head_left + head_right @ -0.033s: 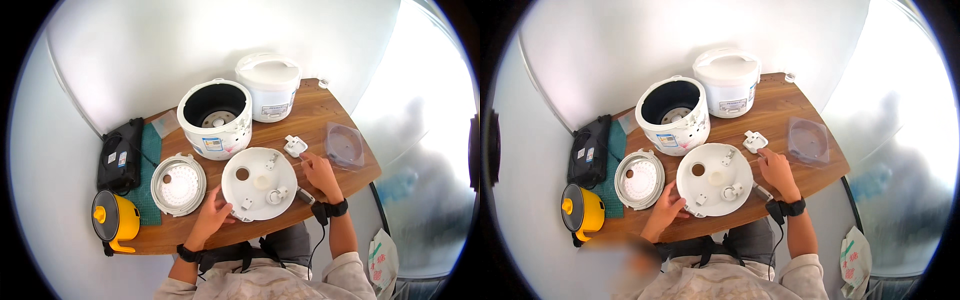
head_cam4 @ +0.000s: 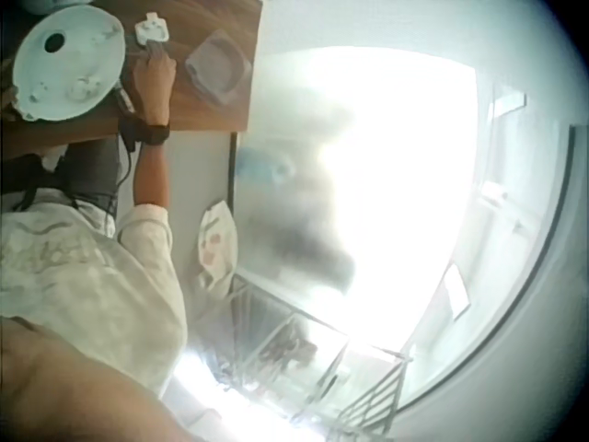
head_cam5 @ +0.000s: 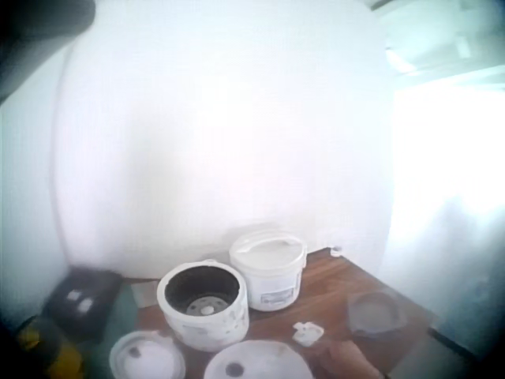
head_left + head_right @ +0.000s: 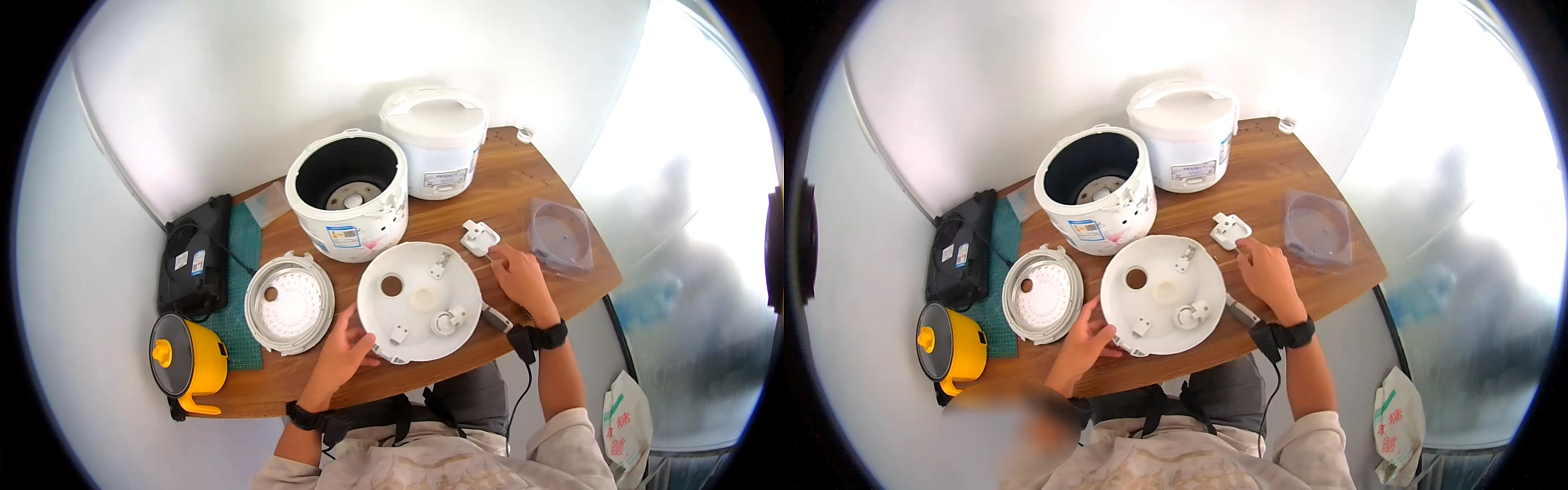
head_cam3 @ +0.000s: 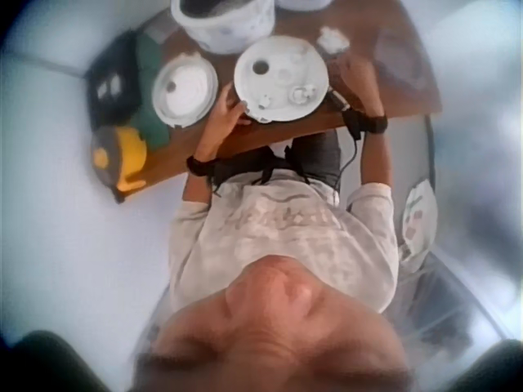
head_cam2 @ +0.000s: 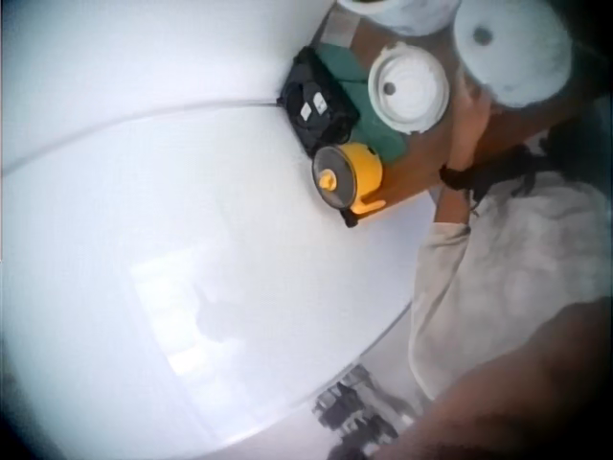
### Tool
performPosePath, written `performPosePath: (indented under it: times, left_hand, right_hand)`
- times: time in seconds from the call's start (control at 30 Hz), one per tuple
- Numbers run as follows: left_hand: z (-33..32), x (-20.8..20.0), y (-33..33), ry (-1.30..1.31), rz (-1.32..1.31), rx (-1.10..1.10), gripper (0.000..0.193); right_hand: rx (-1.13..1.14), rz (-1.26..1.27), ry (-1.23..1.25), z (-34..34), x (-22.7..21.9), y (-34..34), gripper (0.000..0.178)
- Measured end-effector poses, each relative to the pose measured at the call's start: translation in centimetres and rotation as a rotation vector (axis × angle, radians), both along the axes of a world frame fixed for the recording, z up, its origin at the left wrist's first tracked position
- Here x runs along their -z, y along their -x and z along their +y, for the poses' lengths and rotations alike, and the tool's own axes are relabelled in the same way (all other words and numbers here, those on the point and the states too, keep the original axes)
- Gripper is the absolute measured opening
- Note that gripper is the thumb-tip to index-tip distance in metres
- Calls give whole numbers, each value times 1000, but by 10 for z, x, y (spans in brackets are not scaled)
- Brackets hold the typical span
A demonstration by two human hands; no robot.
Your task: The person uses a screwdriver to remove screws from a white plastic lid, then places the lid and a small white plastic piece into a rice cooker pot. They then pick up a circular white plastic ring and place a clear rubber seal into it.
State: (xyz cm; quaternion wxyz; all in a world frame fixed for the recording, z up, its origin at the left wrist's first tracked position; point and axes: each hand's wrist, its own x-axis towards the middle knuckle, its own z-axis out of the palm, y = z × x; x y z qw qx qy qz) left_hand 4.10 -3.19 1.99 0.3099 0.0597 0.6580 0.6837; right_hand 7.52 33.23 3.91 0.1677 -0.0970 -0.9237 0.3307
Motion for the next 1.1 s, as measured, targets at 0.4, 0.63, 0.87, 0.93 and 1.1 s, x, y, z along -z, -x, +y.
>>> performPosePath:
  times: [0.4, 0.63, 0.87, 0.93, 1.1]
  left_hand:
    - [-24, -9, -18, 41, 11, -20, 77]
    - [-21, -5, -19, 35, 19, -15, 77]
    - [1, -3, -16, -2, -29, 14, 76]
    - [4, -2, -16, -6, -38, 11, 76]
    - [13, -3, -18, -49, -69, 3, 77]
  right_hand:
    - [-184, -151, -331, -2, 35, 48, 16]
    - [36, -129, -333, 0, -4, 56, 16]
    - [101, -167, -395, 39, 9, 77, 16]
    - [114, -198, -410, 37, 12, 82, 18]
    - [137, -77, -387, 42, 12, 76, 21]
